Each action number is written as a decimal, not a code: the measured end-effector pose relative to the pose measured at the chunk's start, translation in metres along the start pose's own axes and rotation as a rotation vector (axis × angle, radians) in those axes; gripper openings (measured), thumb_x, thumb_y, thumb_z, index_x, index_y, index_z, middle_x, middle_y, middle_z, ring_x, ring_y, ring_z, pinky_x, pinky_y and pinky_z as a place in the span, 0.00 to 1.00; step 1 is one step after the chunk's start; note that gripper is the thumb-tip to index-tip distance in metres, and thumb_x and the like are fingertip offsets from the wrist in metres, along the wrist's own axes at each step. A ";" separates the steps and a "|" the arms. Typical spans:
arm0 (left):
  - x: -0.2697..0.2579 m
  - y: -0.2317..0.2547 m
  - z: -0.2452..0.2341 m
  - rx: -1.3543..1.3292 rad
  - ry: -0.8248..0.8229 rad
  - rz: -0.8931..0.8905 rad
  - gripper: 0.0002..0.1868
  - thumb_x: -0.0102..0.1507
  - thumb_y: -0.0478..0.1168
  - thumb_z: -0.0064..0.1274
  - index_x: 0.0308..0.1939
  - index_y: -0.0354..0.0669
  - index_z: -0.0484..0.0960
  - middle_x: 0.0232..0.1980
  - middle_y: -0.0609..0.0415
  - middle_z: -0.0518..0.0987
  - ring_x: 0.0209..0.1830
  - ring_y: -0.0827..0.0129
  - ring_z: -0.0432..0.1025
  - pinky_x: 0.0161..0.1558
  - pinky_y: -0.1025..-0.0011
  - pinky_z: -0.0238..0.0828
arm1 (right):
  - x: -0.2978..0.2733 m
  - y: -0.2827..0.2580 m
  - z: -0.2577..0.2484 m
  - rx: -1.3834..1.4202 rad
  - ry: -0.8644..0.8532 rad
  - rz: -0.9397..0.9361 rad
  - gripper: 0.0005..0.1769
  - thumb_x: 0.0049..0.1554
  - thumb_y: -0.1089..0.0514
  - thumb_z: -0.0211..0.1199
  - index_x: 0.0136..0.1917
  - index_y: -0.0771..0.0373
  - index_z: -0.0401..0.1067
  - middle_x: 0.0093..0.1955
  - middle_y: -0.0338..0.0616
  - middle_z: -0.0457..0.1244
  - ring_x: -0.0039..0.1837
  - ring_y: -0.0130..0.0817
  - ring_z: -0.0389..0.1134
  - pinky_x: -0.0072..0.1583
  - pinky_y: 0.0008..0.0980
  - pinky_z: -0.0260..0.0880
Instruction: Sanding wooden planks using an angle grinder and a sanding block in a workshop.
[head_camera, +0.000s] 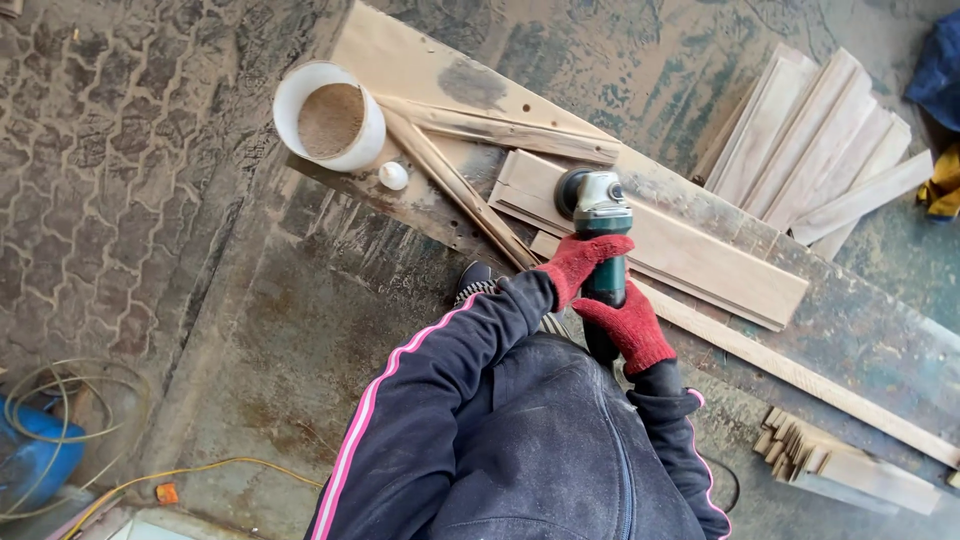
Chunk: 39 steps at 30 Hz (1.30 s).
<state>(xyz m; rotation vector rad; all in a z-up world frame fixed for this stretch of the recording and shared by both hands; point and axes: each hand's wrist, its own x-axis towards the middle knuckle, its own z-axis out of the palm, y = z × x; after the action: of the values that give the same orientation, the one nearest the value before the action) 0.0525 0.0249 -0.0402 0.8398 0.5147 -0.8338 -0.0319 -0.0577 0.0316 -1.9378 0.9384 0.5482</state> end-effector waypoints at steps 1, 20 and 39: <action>-0.002 0.002 -0.004 -0.051 0.011 0.003 0.30 0.45 0.41 0.79 0.45 0.33 0.81 0.31 0.40 0.82 0.32 0.50 0.82 0.36 0.55 0.84 | 0.005 0.000 0.004 -0.031 -0.026 -0.006 0.41 0.33 0.35 0.84 0.49 0.61 0.74 0.42 0.56 0.67 0.50 0.48 0.69 0.55 0.43 0.67; 0.025 -0.060 0.075 0.097 -0.144 -0.164 0.29 0.45 0.41 0.78 0.42 0.31 0.79 0.28 0.37 0.81 0.28 0.48 0.81 0.32 0.51 0.83 | -0.001 0.075 -0.058 0.133 0.164 0.114 0.40 0.33 0.33 0.85 0.47 0.60 0.73 0.40 0.53 0.66 0.48 0.45 0.69 0.54 0.42 0.68; 0.019 -0.011 0.031 0.105 0.005 -0.088 0.29 0.45 0.45 0.78 0.43 0.36 0.82 0.32 0.37 0.84 0.32 0.49 0.82 0.37 0.49 0.83 | 0.010 0.009 -0.027 0.012 -0.030 0.015 0.40 0.33 0.32 0.84 0.50 0.57 0.74 0.44 0.52 0.68 0.53 0.47 0.71 0.57 0.45 0.68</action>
<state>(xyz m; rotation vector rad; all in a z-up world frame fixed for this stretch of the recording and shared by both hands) 0.0571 -0.0126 -0.0407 0.9205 0.5185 -0.9466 -0.0328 -0.0881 0.0335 -1.9085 0.9358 0.5775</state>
